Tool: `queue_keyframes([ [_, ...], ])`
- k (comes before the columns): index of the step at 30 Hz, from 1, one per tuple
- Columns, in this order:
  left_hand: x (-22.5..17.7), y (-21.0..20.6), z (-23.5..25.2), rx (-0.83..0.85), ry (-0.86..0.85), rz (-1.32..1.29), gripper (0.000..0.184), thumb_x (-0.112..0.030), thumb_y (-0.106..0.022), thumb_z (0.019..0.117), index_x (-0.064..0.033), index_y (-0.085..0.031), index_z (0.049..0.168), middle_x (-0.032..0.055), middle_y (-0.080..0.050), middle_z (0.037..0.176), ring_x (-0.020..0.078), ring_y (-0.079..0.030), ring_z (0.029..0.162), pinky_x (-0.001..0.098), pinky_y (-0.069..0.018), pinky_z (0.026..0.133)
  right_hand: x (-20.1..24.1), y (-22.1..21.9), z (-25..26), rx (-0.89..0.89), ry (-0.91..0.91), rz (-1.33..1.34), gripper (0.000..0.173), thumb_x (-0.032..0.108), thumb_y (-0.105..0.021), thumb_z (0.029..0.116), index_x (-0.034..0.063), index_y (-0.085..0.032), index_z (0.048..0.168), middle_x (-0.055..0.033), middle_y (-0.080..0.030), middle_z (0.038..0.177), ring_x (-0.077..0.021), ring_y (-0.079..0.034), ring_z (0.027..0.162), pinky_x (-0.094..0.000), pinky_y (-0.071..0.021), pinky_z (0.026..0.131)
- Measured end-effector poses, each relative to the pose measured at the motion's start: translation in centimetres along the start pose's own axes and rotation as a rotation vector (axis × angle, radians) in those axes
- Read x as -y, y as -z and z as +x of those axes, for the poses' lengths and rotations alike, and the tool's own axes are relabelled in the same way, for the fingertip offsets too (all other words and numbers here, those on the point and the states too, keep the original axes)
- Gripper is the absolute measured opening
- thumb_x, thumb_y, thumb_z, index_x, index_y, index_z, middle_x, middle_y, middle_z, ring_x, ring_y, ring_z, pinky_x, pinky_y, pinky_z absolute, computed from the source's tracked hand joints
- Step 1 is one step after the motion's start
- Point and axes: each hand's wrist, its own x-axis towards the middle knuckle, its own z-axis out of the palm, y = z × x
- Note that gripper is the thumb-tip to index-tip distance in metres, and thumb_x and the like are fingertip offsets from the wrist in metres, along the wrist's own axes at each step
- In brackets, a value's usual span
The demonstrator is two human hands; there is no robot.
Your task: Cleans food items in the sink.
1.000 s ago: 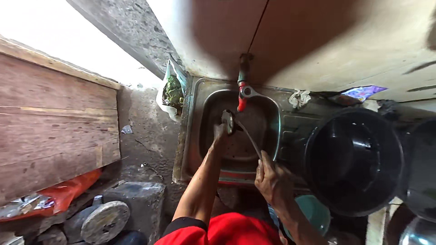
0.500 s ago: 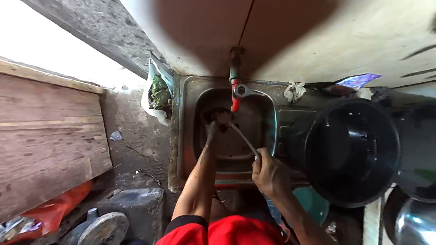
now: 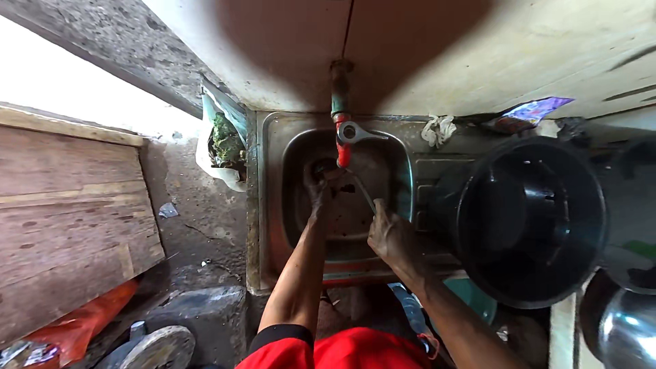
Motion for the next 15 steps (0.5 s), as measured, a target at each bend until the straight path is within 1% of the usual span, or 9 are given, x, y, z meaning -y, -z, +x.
queue_keyframes([
  [2,0.4,0.1,-0.1,0.024,-0.025,0.062,0.039,-0.005,-0.057,0.0995,-0.0049,-0.055,0.139,0.0139,-0.064,0.131,0.0208,-0.064,0.115,0.04,-0.0543,0.098,0.0,-0.4,0.0,-0.018,0.018,-0.024,0.044,0.013,-0.057,0.0928,0.0061,-0.059,0.137,-0.0119,-0.072,0.079,-0.0308,-0.073,0.072,-0.0463,-0.0578,0.064],
  [4,1.4,0.6,-0.2,0.038,0.031,0.124,0.039,-0.006,-0.056,0.1004,-0.0075,-0.055,0.14,0.0126,-0.064,0.132,0.0223,-0.064,0.116,0.0428,-0.0541,0.099,-0.4,-0.7,-0.3,-0.023,0.008,-0.055,0.05,0.011,-0.058,0.0923,0.0077,-0.058,0.142,-0.0121,-0.073,0.081,-0.0305,-0.073,0.073,-0.045,-0.0583,0.064],
  [6,1.6,1.5,-0.7,0.014,0.135,0.129,0.043,-0.007,-0.058,0.0997,-0.0113,-0.055,0.142,0.0107,-0.064,0.135,0.0234,-0.064,0.119,0.0457,-0.054,0.099,-0.7,-1.1,-0.6,0.011,-0.019,-0.073,0.057,0.012,-0.057,0.0933,0.0121,-0.054,0.15,-0.0134,-0.074,0.09,-0.0305,-0.074,0.078,-0.0456,-0.0595,0.069],
  [8,0.3,2.5,-1.5,-0.024,0.202,0.111,0.052,-0.012,-0.072,0.0931,-0.0155,-0.054,0.142,0.0081,-0.065,0.132,0.0212,-0.065,0.115,0.0444,-0.0559,0.095,-0.8,-1.2,-0.9,0.02,-0.025,-0.094,0.059,0.012,-0.057,0.0925,0.0156,-0.053,0.151,-0.0129,-0.074,0.095,-0.0298,-0.074,0.081,-0.0447,-0.0593,0.07],
  [9,0.4,2.8,-1.5,-0.053,0.173,0.131,0.056,-0.011,-0.076,0.0883,-0.014,-0.056,0.14,0.0078,-0.066,0.129,0.0195,-0.065,0.113,0.0421,-0.0569,0.094,-0.7,-1.3,-1.1,0.009,-0.014,-0.112,0.058,0.012,-0.056,0.0928,0.0167,-0.054,0.151,-0.0119,-0.074,0.095,-0.029,-0.073,0.081,-0.0438,-0.059,0.069],
  [11,2.3,3.3,-1.2,-0.094,0.025,0.218,0.054,-0.002,-0.075,0.0848,-0.0032,-0.056,0.135,0.0127,-0.066,0.126,0.0204,-0.065,0.114,0.0403,-0.056,0.098,-0.3,-1.6,-1.4,-0.035,0.031,-0.145,0.057,0.011,-0.057,0.0927,0.0172,-0.056,0.149,-0.0113,-0.074,0.093,-0.0283,-0.072,0.077,-0.0423,-0.058,0.065],
  [13,2.4,3.0,-1.3,-0.141,-0.087,0.352,0.048,0.001,-0.075,0.0827,0.0061,-0.057,0.127,0.0205,-0.068,0.121,0.0266,-0.068,0.111,0.0405,-0.0571,0.097,0.4,-1.8,-1.3,-0.04,0.069,-0.17,0.058,0.01,-0.058,0.0923,0.0153,-0.055,0.151,-0.0132,-0.073,0.094,-0.0293,-0.071,0.074,-0.0422,-0.0568,0.063],
  [14,-0.5,2.6,-1.4,-0.099,0.037,0.466,0.05,0.002,-0.074,0.0825,0.0108,-0.057,0.128,0.0255,-0.066,0.123,0.0309,-0.066,0.114,0.0411,-0.055,0.098,0.7,-1.8,-1.2,-0.046,0.084,-0.181,0.058,0.01,-0.058,0.0922,0.0137,-0.055,0.15,-0.0135,-0.072,0.092,-0.0291,-0.07,0.07,-0.0417,-0.0558,0.06],
  [15,-6.1,2.4,-0.7,0.12,0.406,0.609,0.054,-0.001,-0.069,0.0932,0.0069,-0.048,0.142,0.0197,-0.057,0.142,0.0262,-0.056,0.131,0.0396,-0.0444,0.111,0.9,-1.7,-1.2,-0.063,0.1,-0.195,0.056,0.011,-0.059,0.0925,0.0125,-0.057,0.149,-0.0132,-0.071,0.089,-0.0281,-0.069,0.066,-0.0406,-0.0549,0.057],
])
